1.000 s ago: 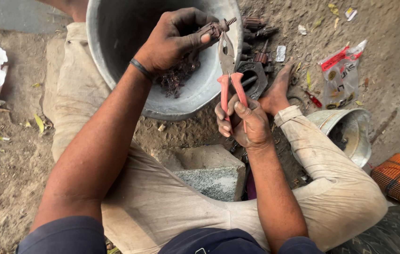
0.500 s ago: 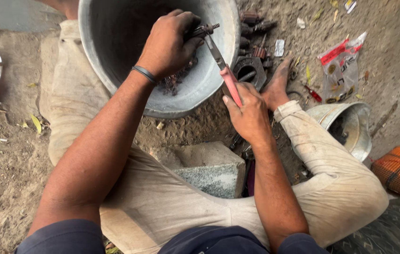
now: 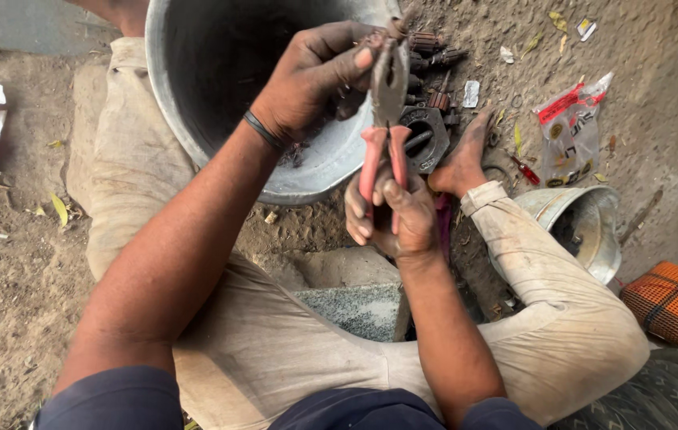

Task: The person sits on the ground and uses pliers to strip copper wire from small cylindrical metal components. They repeatedly pull the wire off each component and place the stripped pieces into a nearby metal bucket.

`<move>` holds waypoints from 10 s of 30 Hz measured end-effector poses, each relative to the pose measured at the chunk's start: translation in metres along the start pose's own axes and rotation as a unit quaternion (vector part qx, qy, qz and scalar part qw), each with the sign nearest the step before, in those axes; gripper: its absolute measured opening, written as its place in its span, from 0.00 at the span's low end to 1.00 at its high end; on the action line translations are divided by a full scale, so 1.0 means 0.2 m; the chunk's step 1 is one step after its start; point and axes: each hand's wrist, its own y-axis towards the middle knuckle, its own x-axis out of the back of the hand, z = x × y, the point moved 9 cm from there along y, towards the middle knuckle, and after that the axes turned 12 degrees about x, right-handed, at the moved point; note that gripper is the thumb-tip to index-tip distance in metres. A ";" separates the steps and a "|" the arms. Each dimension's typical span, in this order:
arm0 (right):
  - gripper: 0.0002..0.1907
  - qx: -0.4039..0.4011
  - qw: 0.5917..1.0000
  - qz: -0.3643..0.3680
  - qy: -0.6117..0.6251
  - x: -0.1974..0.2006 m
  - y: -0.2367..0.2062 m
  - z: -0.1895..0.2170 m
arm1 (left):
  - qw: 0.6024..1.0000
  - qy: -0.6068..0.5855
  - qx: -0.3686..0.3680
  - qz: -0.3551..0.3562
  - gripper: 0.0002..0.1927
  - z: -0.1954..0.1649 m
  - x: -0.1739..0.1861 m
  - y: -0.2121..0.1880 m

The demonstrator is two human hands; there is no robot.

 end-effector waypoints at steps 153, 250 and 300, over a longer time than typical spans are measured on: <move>0.11 0.177 0.649 -0.015 -0.739 0.18 0.06 0.26 | 0.769 0.571 -0.119 -0.262 0.17 -0.13 0.11 -0.03; 0.11 0.066 0.843 -0.052 -0.531 0.30 0.03 0.14 | 0.837 0.479 -0.219 -0.148 0.20 -0.19 -0.02 -0.10; 0.28 0.206 0.626 0.032 -0.752 0.12 0.09 0.19 | 0.987 -0.015 0.106 -0.123 0.32 0.05 0.10 -0.01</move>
